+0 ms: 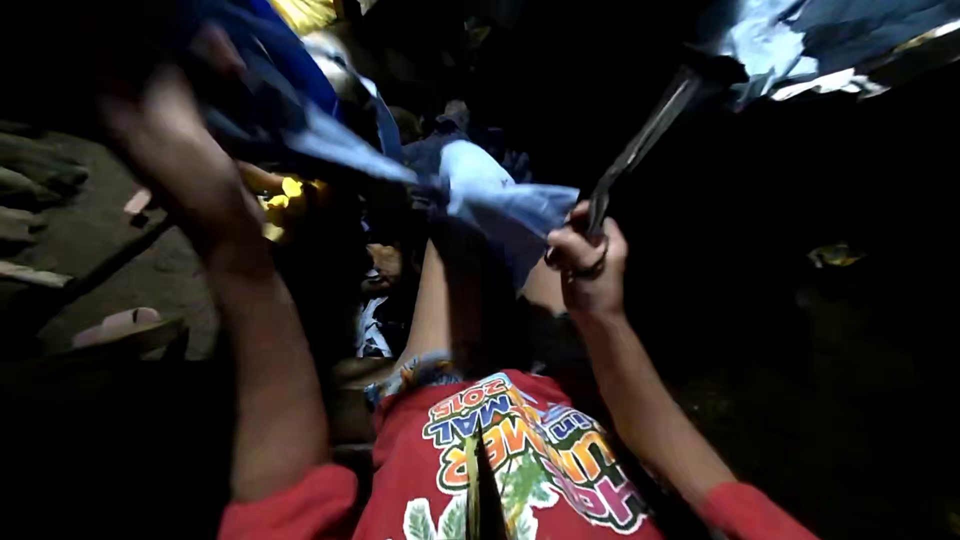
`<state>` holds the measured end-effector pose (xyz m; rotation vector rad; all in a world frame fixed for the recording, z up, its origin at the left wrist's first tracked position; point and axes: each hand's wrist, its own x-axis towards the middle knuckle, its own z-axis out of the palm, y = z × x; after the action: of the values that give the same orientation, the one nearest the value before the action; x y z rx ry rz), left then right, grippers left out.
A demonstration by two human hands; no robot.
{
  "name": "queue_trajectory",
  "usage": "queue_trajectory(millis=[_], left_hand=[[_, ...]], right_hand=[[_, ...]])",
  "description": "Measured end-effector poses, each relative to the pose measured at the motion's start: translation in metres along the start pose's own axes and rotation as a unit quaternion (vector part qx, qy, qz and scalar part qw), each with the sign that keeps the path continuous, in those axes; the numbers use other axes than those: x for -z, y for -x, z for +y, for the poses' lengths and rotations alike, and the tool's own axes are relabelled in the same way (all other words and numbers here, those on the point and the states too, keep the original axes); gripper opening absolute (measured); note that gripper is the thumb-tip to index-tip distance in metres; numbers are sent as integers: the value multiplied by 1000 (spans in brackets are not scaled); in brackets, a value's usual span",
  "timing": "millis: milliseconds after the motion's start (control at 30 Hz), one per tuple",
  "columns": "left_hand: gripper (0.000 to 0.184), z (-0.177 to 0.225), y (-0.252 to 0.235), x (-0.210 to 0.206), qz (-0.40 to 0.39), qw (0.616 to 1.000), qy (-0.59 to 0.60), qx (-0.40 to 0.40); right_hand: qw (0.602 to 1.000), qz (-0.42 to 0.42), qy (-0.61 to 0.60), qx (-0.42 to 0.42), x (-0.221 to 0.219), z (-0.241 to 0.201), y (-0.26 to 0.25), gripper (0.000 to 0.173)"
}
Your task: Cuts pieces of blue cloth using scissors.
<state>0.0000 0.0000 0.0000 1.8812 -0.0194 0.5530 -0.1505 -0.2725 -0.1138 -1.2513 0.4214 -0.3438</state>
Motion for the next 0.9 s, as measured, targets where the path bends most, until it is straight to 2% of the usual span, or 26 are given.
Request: queue_trajectory(millis=[33, 100, 167, 200, 300, 467, 533, 600, 733, 800, 900], left_hand=[[37, -36, 41, 5, -32, 998, 1, 59], [38, -92, 118, 18, -55, 966, 1, 253], [39, -110, 162, 28, -52, 914, -41, 400], [39, -120, 175, 33, -44, 901, -56, 427], [43, -163, 190, 55, -38, 938, -59, 339], [36, -144, 94, 40, -35, 965, -139, 218], [35, -134, 64, 24, -51, 977, -118, 170], [33, -130, 54, 14, -58, 972, -107, 199], [47, -122, 85, 6, -57, 918, -85, 382], [62, -119, 111, -3, -137, 895, -25, 424], [72, -114, 143, -33, -271, 866, 10, 419]], right_hand=[[997, 46, 8, -58, 1, 23, 7, 27], [984, 100, 43, -140, 5, 54, 21, 25], [981, 92, 71, -155, 8, 64, 29, 26], [982, 75, 77, -156, 8, 63, 32, 25], [981, 35, 82, -175, 6, 54, 35, 24], [983, 9, 45, -180, -16, 40, 41, 24], [981, 6, 63, -183, -20, 36, 46, 25], [977, -12, 88, -192, -17, 33, 53, 25], [975, -54, 121, -181, -5, 36, 66, 26], [972, -56, 136, -183, -4, 38, 66, 27], [969, -53, 155, -187, -8, 41, 59, 31]])
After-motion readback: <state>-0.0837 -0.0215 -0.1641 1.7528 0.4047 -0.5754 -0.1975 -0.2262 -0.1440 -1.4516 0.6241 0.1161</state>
